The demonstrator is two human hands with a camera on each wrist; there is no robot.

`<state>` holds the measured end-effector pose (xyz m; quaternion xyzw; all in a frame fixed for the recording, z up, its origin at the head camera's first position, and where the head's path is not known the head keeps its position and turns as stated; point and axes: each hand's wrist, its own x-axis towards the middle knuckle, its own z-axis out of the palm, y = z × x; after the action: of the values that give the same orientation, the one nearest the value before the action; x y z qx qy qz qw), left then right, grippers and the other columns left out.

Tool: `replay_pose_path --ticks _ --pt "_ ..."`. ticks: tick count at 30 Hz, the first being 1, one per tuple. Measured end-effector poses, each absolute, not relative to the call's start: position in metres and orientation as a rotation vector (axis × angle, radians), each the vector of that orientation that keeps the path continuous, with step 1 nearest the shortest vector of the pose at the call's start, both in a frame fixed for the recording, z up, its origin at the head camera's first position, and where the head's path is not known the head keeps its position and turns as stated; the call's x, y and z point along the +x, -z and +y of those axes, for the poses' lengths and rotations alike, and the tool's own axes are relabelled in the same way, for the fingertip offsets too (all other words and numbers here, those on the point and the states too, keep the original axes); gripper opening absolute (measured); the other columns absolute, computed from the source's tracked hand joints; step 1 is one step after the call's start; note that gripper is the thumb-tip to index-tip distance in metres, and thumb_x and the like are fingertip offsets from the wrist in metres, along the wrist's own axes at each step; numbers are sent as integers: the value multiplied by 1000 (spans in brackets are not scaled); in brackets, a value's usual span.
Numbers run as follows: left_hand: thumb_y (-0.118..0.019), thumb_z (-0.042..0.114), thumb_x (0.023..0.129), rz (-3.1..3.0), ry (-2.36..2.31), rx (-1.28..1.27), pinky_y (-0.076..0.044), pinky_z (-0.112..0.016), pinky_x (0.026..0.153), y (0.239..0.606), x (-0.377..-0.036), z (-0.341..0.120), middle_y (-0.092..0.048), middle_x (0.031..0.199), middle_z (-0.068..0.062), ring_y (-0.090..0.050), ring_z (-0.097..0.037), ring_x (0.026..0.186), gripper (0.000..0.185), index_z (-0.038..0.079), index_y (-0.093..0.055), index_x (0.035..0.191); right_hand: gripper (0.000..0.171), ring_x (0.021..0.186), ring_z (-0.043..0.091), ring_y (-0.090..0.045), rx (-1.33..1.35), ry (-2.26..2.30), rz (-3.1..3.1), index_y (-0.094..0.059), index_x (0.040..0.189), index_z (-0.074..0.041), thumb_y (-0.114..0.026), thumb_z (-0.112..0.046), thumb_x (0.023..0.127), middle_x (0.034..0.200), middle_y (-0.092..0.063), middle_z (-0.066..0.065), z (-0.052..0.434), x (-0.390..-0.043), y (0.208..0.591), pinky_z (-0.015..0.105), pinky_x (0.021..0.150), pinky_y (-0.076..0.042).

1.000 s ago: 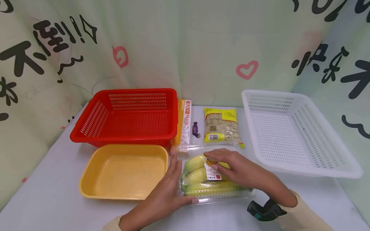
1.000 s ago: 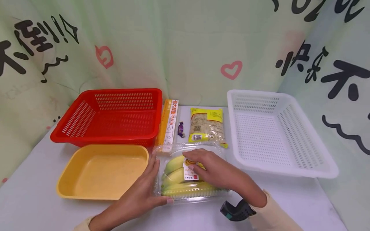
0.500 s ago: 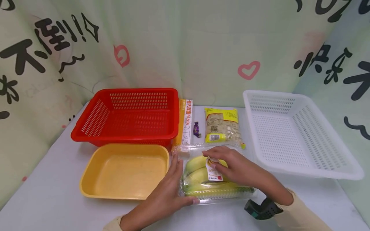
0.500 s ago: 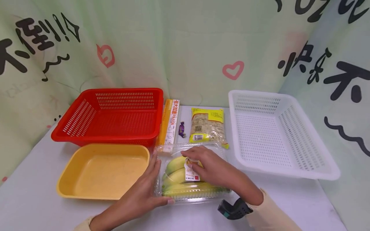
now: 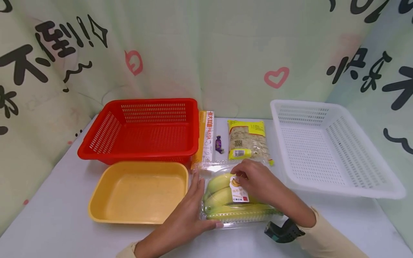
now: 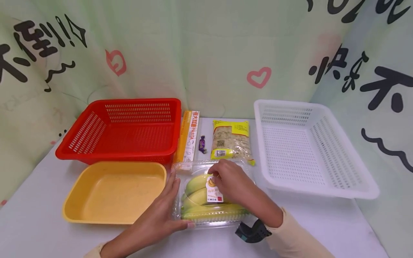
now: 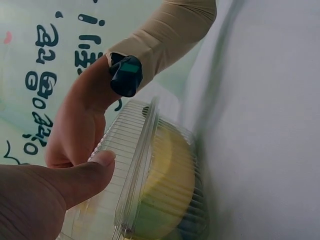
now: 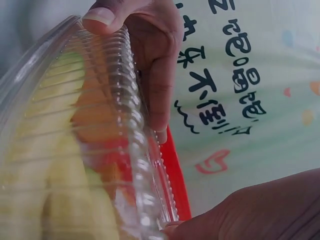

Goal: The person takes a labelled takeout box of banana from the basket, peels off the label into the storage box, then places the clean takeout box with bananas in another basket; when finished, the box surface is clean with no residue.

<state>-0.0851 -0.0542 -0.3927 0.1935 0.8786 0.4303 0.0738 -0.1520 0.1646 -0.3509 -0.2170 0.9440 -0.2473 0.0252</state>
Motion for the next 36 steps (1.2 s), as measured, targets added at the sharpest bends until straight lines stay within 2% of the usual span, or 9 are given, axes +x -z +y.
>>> replay_pose_path --ticks 5,11,23,31,36 --pt "-89 30 69 2626 -1288 560 -30 -43 110 392 -85 -54 10 162 -4 -6 -21 146 120 3 -11 155 9 75 16 -53 -566 733 2953 -72 87 -8 -71 1 84 82 -62 -1 159 -153 352 30 70 -50" --pt "-89 29 69 2629 -1288 557 -30 -43 110 393 -85 -54 10 162 -5 -6 -22 146 119 4 -11 155 11 75 17 -52 -540 709 2949 -69 83 -7 -68 3 85 79 -59 -1 157 -155 353 29 68 -49" --pt "-89 29 70 2655 -1293 579 -28 -45 111 393 -84 -57 8 162 -8 -7 -24 146 118 0 -13 154 12 77 17 -48 -697 994 2797 -58 86 -8 -66 -2 91 80 -52 -1 176 -155 361 28 64 -44" --pt "-89 28 70 2633 -1300 579 -27 -46 111 392 -85 -56 7 162 -9 -8 -24 146 116 -1 -14 154 10 70 15 -48 -748 1043 2742 -58 87 -9 -65 -4 93 74 -50 -3 183 -158 366 25 58 -42" --pt "-90 28 69 2609 -1302 564 -29 -45 111 391 -85 -54 9 162 -4 -8 -22 146 118 2 -13 155 9 73 15 -51 -770 1211 2567 -57 88 -8 -62 -4 94 77 -54 -1 196 -163 372 25 63 -45"
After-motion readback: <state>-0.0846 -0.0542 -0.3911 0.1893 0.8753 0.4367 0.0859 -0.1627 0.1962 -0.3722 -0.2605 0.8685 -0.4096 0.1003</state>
